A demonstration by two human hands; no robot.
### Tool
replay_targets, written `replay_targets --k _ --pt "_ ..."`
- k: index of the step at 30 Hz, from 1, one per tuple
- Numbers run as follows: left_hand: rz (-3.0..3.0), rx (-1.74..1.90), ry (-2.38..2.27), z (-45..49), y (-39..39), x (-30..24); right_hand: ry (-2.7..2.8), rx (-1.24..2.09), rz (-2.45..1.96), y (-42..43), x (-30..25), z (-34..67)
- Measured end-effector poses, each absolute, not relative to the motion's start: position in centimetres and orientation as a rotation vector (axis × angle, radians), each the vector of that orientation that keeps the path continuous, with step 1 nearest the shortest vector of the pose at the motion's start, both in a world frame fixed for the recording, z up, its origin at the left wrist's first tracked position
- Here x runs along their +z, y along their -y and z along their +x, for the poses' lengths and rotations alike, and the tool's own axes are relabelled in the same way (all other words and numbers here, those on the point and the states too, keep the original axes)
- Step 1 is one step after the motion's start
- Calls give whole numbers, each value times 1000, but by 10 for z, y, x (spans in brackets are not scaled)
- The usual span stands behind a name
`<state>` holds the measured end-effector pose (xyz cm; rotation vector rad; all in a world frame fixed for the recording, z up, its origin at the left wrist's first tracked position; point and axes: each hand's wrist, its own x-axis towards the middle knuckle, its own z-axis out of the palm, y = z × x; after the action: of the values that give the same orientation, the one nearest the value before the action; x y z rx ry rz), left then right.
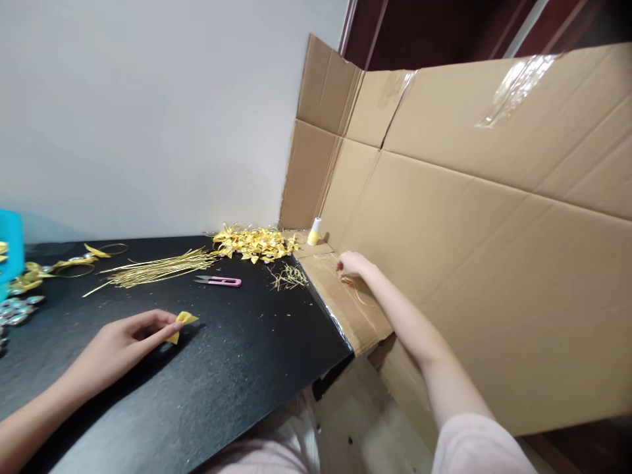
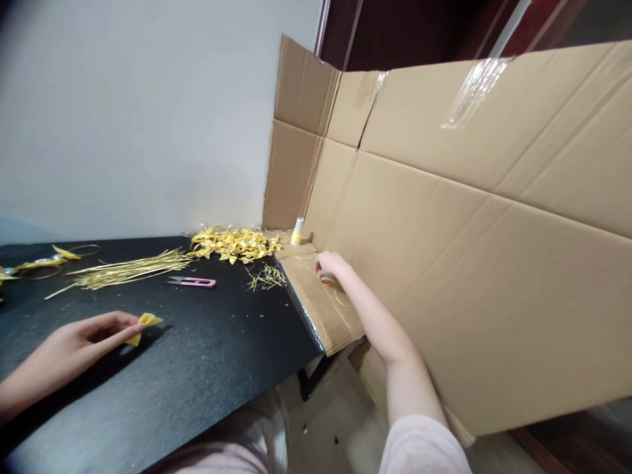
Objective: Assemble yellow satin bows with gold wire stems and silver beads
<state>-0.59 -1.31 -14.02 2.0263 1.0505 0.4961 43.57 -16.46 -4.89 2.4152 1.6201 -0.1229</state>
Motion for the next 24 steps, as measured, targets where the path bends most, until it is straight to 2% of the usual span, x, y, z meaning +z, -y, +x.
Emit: replay_targets --k 8,15,24 --pt "2051 489 -1019 -8 7 -149 -1675 -174 2418 164 -55 435" --pt "2053 484 -1022 -9 9 -145 -1716 -25 2463 164 -49 441" --pt "2044 473 -1008 -7 12 -142 -1841 28 2249 138 -47 425"
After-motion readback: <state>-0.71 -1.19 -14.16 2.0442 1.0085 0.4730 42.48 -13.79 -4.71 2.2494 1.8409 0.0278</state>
